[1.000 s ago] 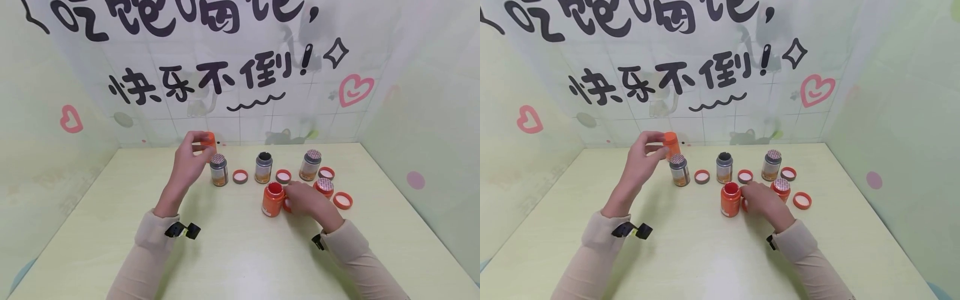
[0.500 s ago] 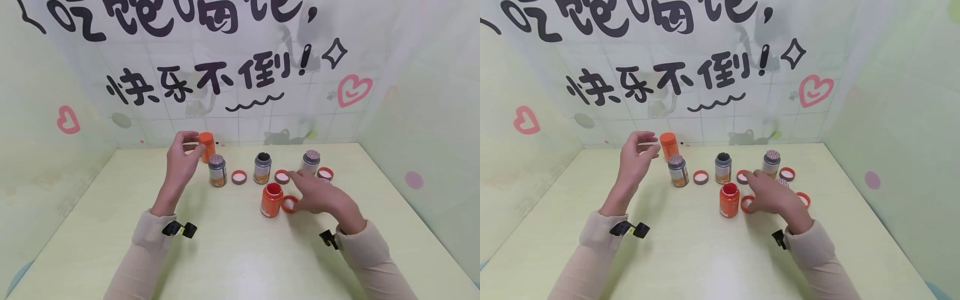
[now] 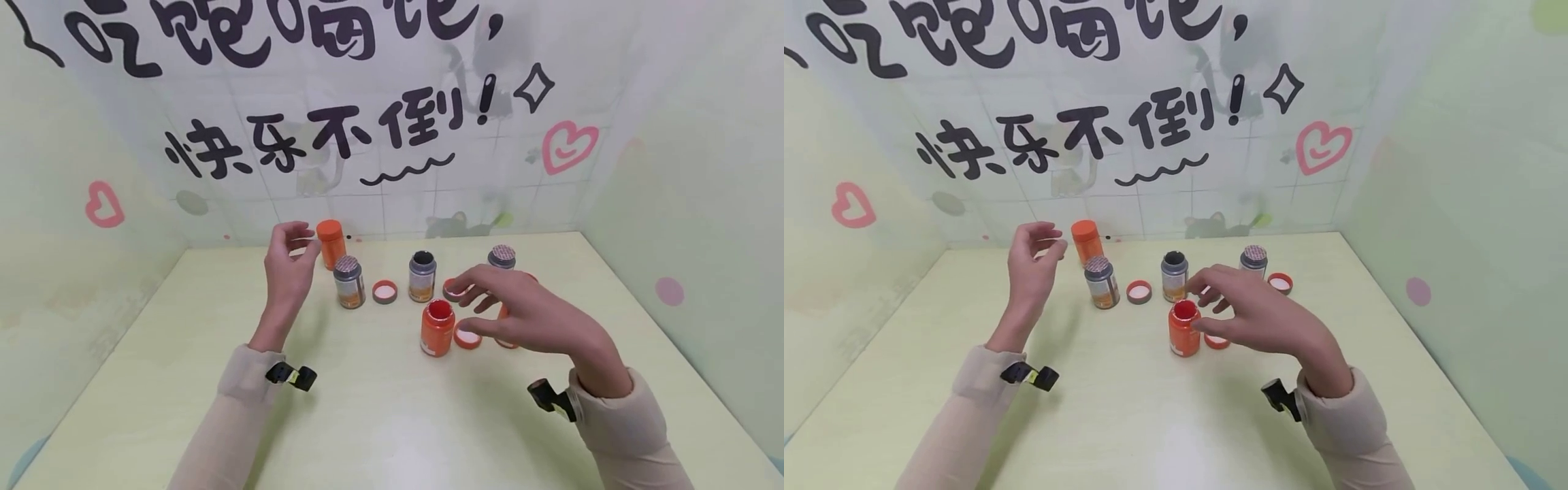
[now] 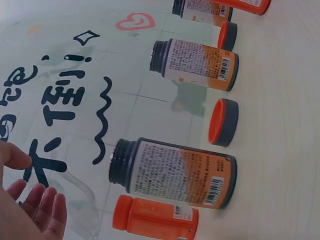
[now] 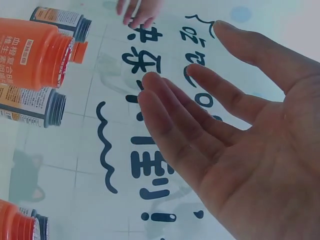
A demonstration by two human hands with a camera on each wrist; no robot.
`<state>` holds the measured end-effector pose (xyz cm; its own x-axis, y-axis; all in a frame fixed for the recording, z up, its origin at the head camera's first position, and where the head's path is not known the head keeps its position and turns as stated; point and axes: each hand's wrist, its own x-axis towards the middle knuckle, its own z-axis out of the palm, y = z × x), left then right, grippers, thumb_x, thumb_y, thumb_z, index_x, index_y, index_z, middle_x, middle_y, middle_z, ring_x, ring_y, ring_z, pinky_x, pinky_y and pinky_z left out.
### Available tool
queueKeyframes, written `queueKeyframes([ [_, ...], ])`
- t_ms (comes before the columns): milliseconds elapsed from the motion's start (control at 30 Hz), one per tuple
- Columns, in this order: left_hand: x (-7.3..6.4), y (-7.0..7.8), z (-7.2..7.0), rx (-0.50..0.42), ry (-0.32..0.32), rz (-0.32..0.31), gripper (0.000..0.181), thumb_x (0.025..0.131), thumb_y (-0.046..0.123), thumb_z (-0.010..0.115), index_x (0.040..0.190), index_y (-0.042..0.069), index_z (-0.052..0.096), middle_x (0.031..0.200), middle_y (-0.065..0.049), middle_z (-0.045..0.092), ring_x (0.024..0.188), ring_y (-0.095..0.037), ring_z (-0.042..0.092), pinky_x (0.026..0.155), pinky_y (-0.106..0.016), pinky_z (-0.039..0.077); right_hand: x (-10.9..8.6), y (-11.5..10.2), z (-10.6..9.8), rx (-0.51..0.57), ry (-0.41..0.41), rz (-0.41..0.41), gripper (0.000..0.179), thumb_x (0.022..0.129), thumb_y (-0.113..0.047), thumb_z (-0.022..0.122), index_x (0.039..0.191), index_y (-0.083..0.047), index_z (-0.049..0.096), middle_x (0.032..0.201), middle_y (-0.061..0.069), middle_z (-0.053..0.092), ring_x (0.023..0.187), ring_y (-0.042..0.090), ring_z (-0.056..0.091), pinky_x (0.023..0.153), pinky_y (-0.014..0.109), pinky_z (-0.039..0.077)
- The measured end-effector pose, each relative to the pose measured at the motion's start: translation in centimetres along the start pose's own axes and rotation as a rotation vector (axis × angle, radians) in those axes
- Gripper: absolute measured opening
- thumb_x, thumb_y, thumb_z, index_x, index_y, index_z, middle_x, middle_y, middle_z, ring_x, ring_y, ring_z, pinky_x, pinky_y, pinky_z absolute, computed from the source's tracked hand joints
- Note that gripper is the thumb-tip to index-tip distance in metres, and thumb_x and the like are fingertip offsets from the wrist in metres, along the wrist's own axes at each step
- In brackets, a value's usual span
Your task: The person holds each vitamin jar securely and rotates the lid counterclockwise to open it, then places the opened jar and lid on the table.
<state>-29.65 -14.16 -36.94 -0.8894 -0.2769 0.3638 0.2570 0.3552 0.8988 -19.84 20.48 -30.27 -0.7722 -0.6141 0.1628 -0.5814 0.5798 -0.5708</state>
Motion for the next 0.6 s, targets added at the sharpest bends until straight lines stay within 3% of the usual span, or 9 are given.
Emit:
queueKeyframes([
  [167,2.2,-3.3,0.7,-0.013,-0.027,-0.111,0.045,0.096,0.016,0.058,0.138,0.009,0.043,0.137,-0.01,0.051,0.127,-0.025,0.052,0.106,-0.04,0.047,0.3,-0.4,0.4,0.012,0.008,-0.037,0.038,0.087,-0.021,0.076,0.122,-0.021,0.061,0.117,-0.01,0.065,0.104,0.006,0.065,0.088,0.031,0.056],
  [367,5.6,-6.7,1.5,-0.005,-0.125,-0.331,0.066,0.093,0.015,0.06,0.151,0.014,0.028,0.154,-0.011,0.038,0.141,-0.029,0.041,0.114,-0.044,0.04,0.9,-0.7,1.5,-0.017,-0.013,-0.033,0.039,0.089,-0.022,0.073,0.126,-0.021,0.06,0.121,-0.006,0.066,0.107,0.013,0.066,0.088,0.031,0.055],
  [467,6.7,-8.0,2.0,0.047,-0.208,-0.362,0.078,0.09,0.014,0.064,0.155,0.014,0.021,0.159,-0.013,0.032,0.146,-0.032,0.035,0.117,-0.048,0.036,1.1,-0.8,2.0,-0.035,-0.012,-0.007,0.041,0.089,-0.022,0.073,0.128,-0.02,0.06,0.122,-0.004,0.066,0.108,0.015,0.066,0.086,0.03,0.055],
  [600,7.7,-9.1,2.5,0.104,-0.34,-0.346,0.086,0.089,0.017,0.068,0.158,0.012,0.016,0.163,-0.014,0.026,0.15,-0.036,0.029,0.12,-0.052,0.03,1.3,-1.0,2.4,-0.049,-0.019,0.006,0.042,0.089,-0.025,0.072,0.129,-0.019,0.06,0.122,-0.003,0.066,0.108,0.013,0.065,0.086,0.029,0.055],
])
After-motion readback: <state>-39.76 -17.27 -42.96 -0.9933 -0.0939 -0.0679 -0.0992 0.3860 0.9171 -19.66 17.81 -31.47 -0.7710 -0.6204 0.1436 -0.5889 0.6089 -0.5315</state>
